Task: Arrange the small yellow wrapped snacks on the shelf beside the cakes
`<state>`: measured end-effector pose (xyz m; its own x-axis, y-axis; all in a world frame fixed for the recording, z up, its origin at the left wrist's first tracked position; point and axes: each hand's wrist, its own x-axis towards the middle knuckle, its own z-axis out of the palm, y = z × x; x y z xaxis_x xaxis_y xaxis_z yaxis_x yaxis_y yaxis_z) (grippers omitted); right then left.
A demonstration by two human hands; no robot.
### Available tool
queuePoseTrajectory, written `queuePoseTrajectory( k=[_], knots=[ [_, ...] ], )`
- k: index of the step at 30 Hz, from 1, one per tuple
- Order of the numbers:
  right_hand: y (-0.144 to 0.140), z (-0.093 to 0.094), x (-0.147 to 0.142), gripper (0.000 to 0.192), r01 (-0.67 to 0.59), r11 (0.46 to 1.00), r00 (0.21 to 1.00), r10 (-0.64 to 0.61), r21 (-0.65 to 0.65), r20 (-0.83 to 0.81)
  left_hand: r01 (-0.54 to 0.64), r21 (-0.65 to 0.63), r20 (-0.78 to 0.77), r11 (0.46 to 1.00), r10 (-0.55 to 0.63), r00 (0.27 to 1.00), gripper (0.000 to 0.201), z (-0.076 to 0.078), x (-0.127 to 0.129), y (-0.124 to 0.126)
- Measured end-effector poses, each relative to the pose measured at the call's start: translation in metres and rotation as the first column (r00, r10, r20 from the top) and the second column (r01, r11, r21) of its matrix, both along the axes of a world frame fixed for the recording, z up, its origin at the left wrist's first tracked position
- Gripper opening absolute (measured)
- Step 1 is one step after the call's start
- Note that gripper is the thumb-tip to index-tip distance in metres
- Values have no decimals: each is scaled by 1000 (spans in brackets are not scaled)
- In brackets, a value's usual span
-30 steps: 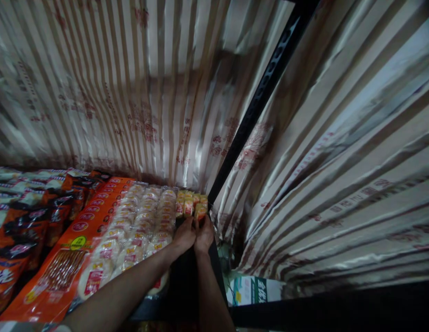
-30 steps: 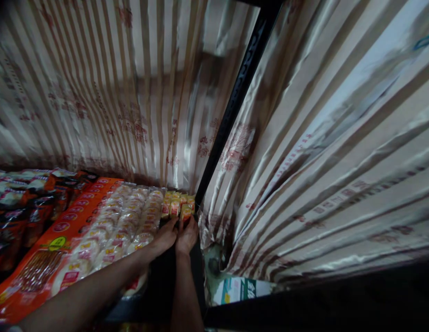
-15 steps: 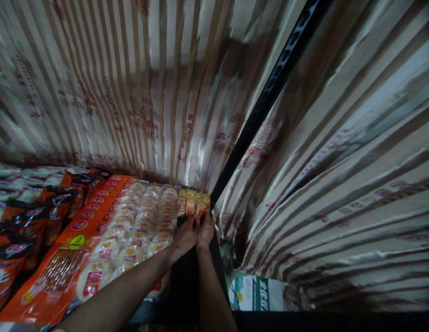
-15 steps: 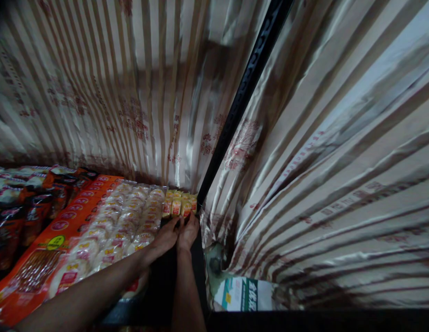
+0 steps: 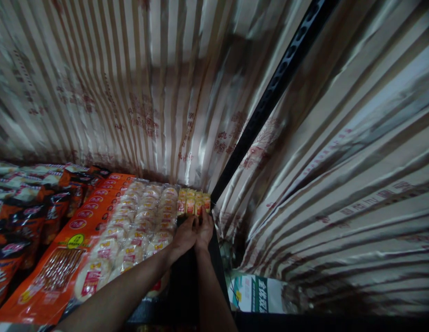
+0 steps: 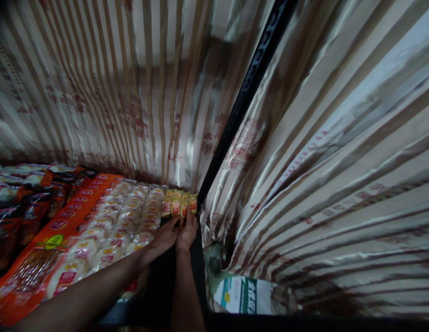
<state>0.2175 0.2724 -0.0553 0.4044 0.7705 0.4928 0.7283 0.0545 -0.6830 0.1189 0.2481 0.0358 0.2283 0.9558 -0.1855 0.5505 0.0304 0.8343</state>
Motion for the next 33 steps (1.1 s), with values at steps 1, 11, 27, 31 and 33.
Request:
queuePoseTrajectory(
  k=[1,11,27,31,33],
  knots=[
    [0,0,0,48,-6,1000,1000,6,2,5,2,2,-7,1000,-2,1000,34,1,0,0],
    [1,1,0,46,-9,999,1000,9,-33,-3,11,2,-25,1000,-11,1000,33,-4,0,3],
    [0,5,-2,50,-16,998,1000,17,-55,4,11,8,-53,1000,-11,999,29,-7,-1,4],
    [0,7,-2,49,-26,999,1000,25,-43,-16,-4,20,-43,1000,5,999,31,-9,0,5],
    [0,7,-2,49,-29,999,999,28,-46,-19,-3,23,-40,1000,4,999,33,-10,0,5]
  ],
)
